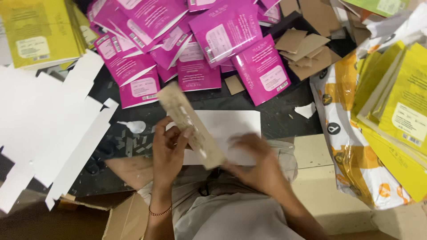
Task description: The person repeatedly applies glue from a white bottle to the edge of a pink pouch and presses it onto a white paper sheet. They handle multiple pouches one at a time, smoothing each after attachment and moving the finished pieces aside.
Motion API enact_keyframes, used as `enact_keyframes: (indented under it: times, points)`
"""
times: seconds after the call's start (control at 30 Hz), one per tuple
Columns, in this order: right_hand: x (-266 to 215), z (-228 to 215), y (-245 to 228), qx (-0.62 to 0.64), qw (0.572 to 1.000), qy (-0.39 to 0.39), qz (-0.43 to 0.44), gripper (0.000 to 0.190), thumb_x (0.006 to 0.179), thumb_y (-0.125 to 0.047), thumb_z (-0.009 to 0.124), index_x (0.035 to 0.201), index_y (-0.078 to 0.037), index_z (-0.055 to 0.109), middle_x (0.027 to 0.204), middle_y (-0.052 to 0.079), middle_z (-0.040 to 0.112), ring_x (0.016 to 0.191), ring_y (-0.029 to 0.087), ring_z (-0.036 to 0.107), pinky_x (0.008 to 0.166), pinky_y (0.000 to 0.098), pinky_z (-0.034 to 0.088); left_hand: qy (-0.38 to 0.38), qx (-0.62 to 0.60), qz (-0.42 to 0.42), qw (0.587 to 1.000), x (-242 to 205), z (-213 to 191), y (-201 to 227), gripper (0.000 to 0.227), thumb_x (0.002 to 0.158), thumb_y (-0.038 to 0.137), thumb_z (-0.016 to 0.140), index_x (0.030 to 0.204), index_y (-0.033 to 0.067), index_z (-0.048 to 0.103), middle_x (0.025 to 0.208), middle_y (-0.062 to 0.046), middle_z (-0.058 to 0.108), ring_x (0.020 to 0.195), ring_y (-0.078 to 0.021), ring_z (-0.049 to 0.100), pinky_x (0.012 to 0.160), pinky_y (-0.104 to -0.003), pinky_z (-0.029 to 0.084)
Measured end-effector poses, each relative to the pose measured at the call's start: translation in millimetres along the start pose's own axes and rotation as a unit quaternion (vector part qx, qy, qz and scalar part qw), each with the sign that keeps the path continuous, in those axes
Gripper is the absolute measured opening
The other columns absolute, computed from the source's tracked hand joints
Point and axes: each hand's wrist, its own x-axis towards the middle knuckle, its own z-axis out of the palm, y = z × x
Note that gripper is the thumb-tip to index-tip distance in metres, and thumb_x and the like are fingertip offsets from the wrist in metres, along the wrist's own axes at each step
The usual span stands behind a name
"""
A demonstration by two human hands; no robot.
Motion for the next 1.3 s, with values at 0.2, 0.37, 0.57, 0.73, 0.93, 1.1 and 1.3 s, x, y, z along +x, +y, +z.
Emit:
enact_keyframes:
  times: [0.2,0.37,0.57,0.73,0.93,1.1,1.3]
  points:
    - [20.0,-25.4,31.8,-0.108,0.988,0.01,0.112,0.073,0.074,-0.02,0.09,0.132,0.012,0.059,0.141,0.037,0.055,0.132,0.063,0.044,0.106,0.0758,0.031,-0.019,0.101,0.032,0.994,7.3,0.1,-18.8,0.046,0.104,0.008,0.06,0.142,-0.0068,0.04,0.072,-0.01,0.052,0.064,-0.0139,0.046,0.055,-0.032,0.042]
    - [17.7,-22.2,44.0,-0.121,0.979,-0.041,0.162,0.09,0.073,-0.035,0.091,0.143,0.007,0.053,0.155,0.032,0.044,0.146,0.055,0.033,0.114,0.0736,0.02,-0.006,0.158,0.064,0.985,1.3,-3.4,-27.3,0.044,0.105,0.008,0.058,0.143,-0.006,0.044,0.069,-0.015,0.059,0.061,-0.0158,0.045,0.053,-0.034,0.039]
    - [14.0,-18.1,53.8,-0.126,0.978,-0.036,0.164,0.092,0.074,-0.042,0.091,0.143,0.006,0.053,0.154,0.03,0.046,0.148,0.052,0.033,0.115,0.0717,0.02,0.0,0.197,0.053,0.979,4.2,-1.9,-21.7,0.044,0.103,0.011,0.059,0.142,-0.0065,0.046,0.071,-0.019,0.061,0.058,-0.02,0.048,0.052,-0.037,0.039]
    - [13.7,-18.1,52.2,-0.108,0.983,-0.007,0.146,0.084,0.079,-0.036,0.09,0.143,0.005,0.054,0.151,0.03,0.049,0.146,0.053,0.036,0.114,0.0718,0.023,0.004,0.205,0.06,0.977,3.8,0.5,-17.3,0.045,0.104,0.013,0.059,0.143,-0.0059,0.047,0.072,-0.02,0.064,0.058,-0.0215,0.05,0.051,-0.038,0.039]
    - [6.6,-12.4,68.0,-0.042,0.979,0.14,0.14,0.045,0.079,-0.01,0.092,0.12,-0.006,0.074,0.094,0.01,0.069,0.094,0.031,0.069,0.085,0.0423,0.052,-0.002,0.221,0.057,0.974,4.5,0.5,-14.7,0.045,0.104,0.011,0.058,0.143,-0.0074,0.046,0.075,-0.022,0.066,0.058,-0.0218,0.05,0.051,-0.041,0.038]
    - [6.3,-14.2,87.0,0.145,0.939,0.149,0.276,0.029,0.085,-0.007,0.089,0.11,-0.001,0.076,0.073,0.009,0.072,0.064,0.013,0.065,0.06,0.0274,0.054,0.001,0.221,0.051,0.974,3.6,-2.5,-21.4,0.047,0.103,0.012,0.061,0.144,-0.0046,0.047,0.074,-0.02,0.066,0.057,-0.021,0.053,0.05,-0.038,0.04]
    - [14.8,-11.0,100.0,0.099,0.955,0.132,0.245,0.015,0.091,-0.008,0.084,0.091,0.003,0.074,0.062,0.009,0.063,0.059,0.012,0.056,0.054,0.0281,0.049,-0.009,0.196,0.044,0.98,4.7,-1.0,-16.1,0.047,0.103,0.012,0.061,0.144,-0.0058,0.046,0.073,-0.021,0.065,0.057,-0.0204,0.05,0.05,-0.038,0.037]
